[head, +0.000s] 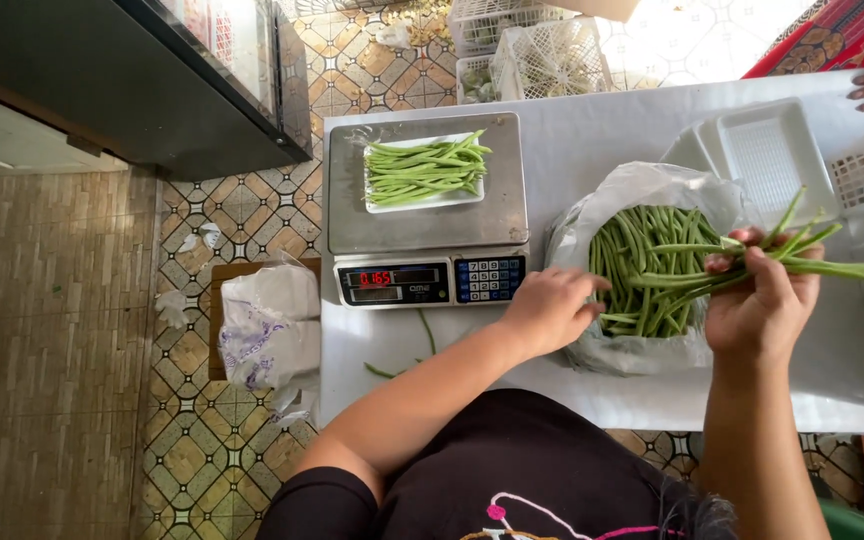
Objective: The person is sorting green beans from a large plastic bag and placing them into small plastic trays on a digital scale for weighing.
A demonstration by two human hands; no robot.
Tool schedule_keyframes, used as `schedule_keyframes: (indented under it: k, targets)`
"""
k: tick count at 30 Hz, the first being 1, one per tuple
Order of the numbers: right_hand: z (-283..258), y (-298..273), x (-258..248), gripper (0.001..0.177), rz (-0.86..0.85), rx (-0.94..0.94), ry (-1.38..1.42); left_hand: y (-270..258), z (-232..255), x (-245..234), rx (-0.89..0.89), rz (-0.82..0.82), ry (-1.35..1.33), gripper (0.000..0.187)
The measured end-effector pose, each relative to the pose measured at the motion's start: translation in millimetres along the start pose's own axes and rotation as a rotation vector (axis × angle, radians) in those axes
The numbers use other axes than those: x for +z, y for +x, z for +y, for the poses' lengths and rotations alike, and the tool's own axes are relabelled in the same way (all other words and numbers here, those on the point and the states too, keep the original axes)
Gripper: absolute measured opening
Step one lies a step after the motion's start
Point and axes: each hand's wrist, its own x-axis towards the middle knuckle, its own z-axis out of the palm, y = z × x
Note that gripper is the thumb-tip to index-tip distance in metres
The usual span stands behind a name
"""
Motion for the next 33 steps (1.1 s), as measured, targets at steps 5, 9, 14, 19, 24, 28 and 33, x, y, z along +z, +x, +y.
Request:
schedule_keyframes:
  k: [5,9,14,19,24,28,33]
  targets:
    - [-12,-18,49,0.032,-0.170,0.193,-0.016,1,5,-21,0.086,0.486,-0.483,0.015]
    - [4,-23,71,0.027,-0.252,0.370,-0.015,-3,7,-33,0.223,0.622,-0.536,0.030]
    - [31,-43,97,0.018,-0.175,0.312,0.109,-13,20,-55,0.274,0.785,-0.464,0.017]
    - [40,-53,106,0.017,-0.165,0.437,0.125,-20,13,-56,0.166,0.847,-0.523,0.011]
    - [51,-61,105,0.015,-0.140,0.437,0.012,-39,12,-62,0.058,0.777,-0.450,0.009]
    - [40,-69,116,0.014,-0.118,0.411,0.011,-39,19,-58,0.081,0.791,-0.421,0.012]
    - [54,-62,98,0.015,-0.112,0.425,-0.004,-28,11,-38,-0.008,0.716,-0.929,0.011]
